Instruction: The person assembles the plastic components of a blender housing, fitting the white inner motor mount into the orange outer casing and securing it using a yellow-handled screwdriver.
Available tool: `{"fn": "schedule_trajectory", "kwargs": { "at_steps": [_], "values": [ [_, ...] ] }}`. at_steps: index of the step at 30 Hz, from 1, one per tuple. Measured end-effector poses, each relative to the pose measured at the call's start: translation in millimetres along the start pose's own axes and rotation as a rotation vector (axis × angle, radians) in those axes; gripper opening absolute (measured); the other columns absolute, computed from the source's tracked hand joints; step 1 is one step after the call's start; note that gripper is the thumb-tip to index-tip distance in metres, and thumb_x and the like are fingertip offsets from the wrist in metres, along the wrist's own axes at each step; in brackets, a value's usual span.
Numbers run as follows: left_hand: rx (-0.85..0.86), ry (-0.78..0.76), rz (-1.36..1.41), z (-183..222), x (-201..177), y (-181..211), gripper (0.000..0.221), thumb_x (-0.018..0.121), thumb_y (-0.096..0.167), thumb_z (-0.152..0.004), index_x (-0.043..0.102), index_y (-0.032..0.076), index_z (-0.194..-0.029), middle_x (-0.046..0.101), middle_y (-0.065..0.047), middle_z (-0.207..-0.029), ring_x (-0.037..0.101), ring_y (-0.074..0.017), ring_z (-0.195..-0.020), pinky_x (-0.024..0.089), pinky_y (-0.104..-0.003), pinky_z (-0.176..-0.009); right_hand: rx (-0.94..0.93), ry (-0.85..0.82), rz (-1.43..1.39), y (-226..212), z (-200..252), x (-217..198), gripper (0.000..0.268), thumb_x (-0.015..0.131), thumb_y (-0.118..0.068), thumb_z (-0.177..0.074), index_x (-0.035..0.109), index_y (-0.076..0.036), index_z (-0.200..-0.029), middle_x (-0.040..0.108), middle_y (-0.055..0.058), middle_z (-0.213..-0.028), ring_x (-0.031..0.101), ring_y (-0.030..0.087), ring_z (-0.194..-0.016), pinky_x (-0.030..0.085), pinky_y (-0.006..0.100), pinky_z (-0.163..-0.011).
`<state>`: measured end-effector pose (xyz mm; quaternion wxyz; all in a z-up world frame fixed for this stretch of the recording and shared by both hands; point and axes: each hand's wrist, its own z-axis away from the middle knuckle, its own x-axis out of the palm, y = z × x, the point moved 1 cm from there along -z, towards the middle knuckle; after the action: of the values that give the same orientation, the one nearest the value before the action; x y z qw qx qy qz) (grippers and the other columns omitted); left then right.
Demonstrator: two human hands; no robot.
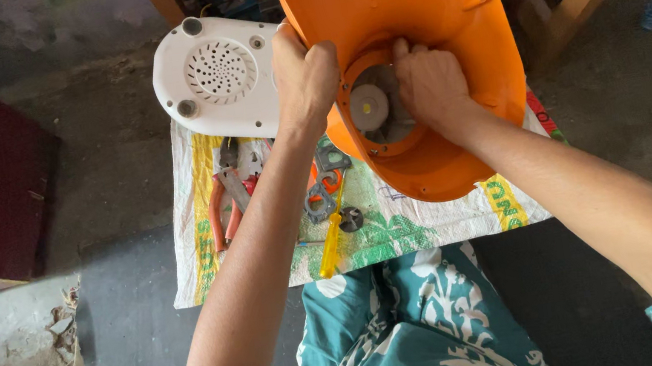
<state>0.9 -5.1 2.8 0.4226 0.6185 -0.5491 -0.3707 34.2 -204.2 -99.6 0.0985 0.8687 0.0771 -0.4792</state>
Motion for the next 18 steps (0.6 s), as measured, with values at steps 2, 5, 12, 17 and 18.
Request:
{"fn": "schedule_trajectory", "kwargs": {
  "at_steps": [2, 5, 12, 17, 18],
  "values": [
    [0.077, 0.029, -0.052, 0, -3, 0, 0.035, 0.055, 0.006, -0.078, 0.066, -0.005, -0.108, 0.072, -0.007, -0.082, 0.068, -0.0113, -0.073, 0.055, -0.027, -0.067, -0.026, 0.045, -0.012, -3, 1, -3, 0.02, 0.057, -0.007, -0.089, 0.062, 0.001, -0.106, 0.07, 0.024, -0.086, 0.071, 0.04, -0.072, 0.057, 0.048, -0.062],
    [-0.036, -0.033, -0.006, -2, -11, -2, 0.034, 0.051, 0.005, -0.078, 0.066, -0.007, -0.106, 0.07, -0.011, -0.079, 0.064, -0.0141, -0.067, 0.054, -0.03, -0.059, -0.072, 0.063, -0.033, -4, 1, -11, 0.023, 0.057, -0.006, -0.089, 0.062, 0.002, -0.11, 0.069, 0.024, -0.086, 0.07, 0.041, -0.073, 0.056, 0.048, -0.063],
    [-0.063, -0.003, 0.029, -2, -15, -3, 0.03, 0.053, 0.005, -0.079, 0.065, -0.007, -0.104, 0.069, -0.009, -0.078, 0.064, -0.014, -0.066, 0.053, -0.03, -0.058, -0.084, -0.008, 0.057, -4, -4, -10, 0.018, 0.056, -0.01, -0.09, 0.068, -0.001, -0.102, 0.071, 0.019, -0.075, 0.072, 0.035, -0.068, 0.056, 0.045, -0.062],
    [-0.059, -0.022, 0.051, -2, -12, 1, 0.028, 0.051, 0.004, -0.078, 0.065, -0.005, -0.101, 0.067, -0.007, -0.072, 0.062, -0.0132, -0.06, 0.05, -0.03, -0.053, -0.065, 0.016, 0.164, -6, -3, -1, 0.016, 0.056, -0.013, -0.096, 0.069, -0.004, -0.099, 0.072, 0.014, -0.07, 0.073, 0.029, -0.062, 0.055, 0.04, -0.054],
    [-0.049, -0.029, 0.054, -3, -12, 2, 0.026, 0.052, 0.004, -0.08, 0.065, -0.006, -0.099, 0.066, -0.007, -0.072, 0.061, -0.0129, -0.06, 0.049, -0.03, -0.053, -0.05, -0.007, 0.181, -6, -5, -1, 0.016, 0.056, -0.013, -0.096, 0.069, -0.005, -0.099, 0.072, 0.014, -0.069, 0.073, 0.028, -0.061, 0.055, 0.04, -0.053]
  ]
}}
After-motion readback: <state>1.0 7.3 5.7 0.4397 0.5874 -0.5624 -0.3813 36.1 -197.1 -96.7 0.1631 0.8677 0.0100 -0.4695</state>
